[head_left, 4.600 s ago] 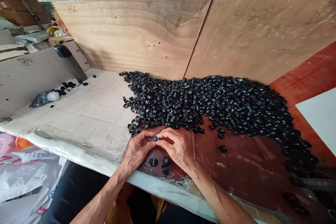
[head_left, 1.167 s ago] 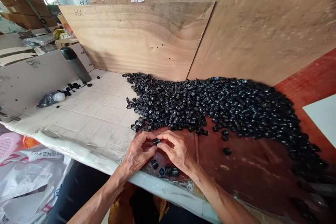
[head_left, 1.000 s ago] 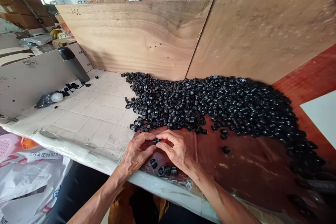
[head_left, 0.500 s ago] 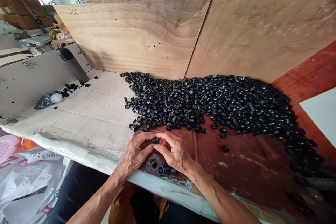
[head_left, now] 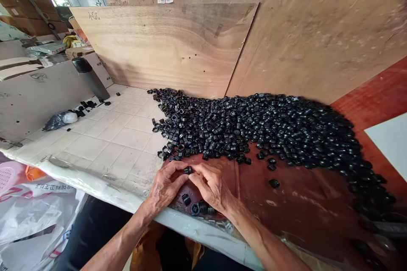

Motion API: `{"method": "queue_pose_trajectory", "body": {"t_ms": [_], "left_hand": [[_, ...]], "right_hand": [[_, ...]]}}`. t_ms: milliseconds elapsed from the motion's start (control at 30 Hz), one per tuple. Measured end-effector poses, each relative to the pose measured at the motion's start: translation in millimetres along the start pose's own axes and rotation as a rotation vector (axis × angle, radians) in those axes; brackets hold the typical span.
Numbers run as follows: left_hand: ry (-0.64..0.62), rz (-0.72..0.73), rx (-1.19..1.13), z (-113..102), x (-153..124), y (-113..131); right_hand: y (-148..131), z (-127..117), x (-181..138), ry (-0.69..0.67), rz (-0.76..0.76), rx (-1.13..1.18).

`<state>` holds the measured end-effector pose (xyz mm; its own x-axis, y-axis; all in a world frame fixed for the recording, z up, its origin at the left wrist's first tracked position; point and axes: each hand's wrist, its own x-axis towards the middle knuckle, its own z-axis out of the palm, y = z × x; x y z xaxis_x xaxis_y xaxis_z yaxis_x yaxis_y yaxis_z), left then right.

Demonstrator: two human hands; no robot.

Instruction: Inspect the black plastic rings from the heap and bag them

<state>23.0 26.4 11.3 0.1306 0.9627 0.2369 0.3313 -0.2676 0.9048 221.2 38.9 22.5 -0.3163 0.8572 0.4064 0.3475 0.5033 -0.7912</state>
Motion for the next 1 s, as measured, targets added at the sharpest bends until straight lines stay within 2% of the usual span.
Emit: {"method": "queue_pose_trajectory", "body": {"t_ms": [100,233,300,500,733,900,1000], "left_hand": [[0.010,-0.036,0.002,-0.1,-0.1,0.6],[0.009,-0.031,0.006,-0.3,0.6,3.4],[0.011,-0.021,0.020,-0.3,0.5,3.7],[-0.015,0.024,0.018,0.9,-1.0,-1.1],[0.006,0.053,0.058,1.0,1.6,-0.1],[-0.035,0.118,0.127,-0.7,1.8,5.9],[-0.140,0.096,0.212,0.5,1.6,12.2]], "right_hand": [[-3.2,-2.4,0.2,-0.034,0.035,-0.031],[-5.3,-4.0,2.4,-0.029,0.118,0.072],[-6.1,-4.7,3.7,-0.058,0.121,0.068],[-5.4,-5.3,5.3,-0.001,0.107,0.111],[-2.1,0.9,3.3,-0.008,0.166,0.106],[-2.2,2.1,0.5,-0.071,0.170,0.042],[4.0,-5.3,1.3,-0.045,0.124,-0.075]]}}
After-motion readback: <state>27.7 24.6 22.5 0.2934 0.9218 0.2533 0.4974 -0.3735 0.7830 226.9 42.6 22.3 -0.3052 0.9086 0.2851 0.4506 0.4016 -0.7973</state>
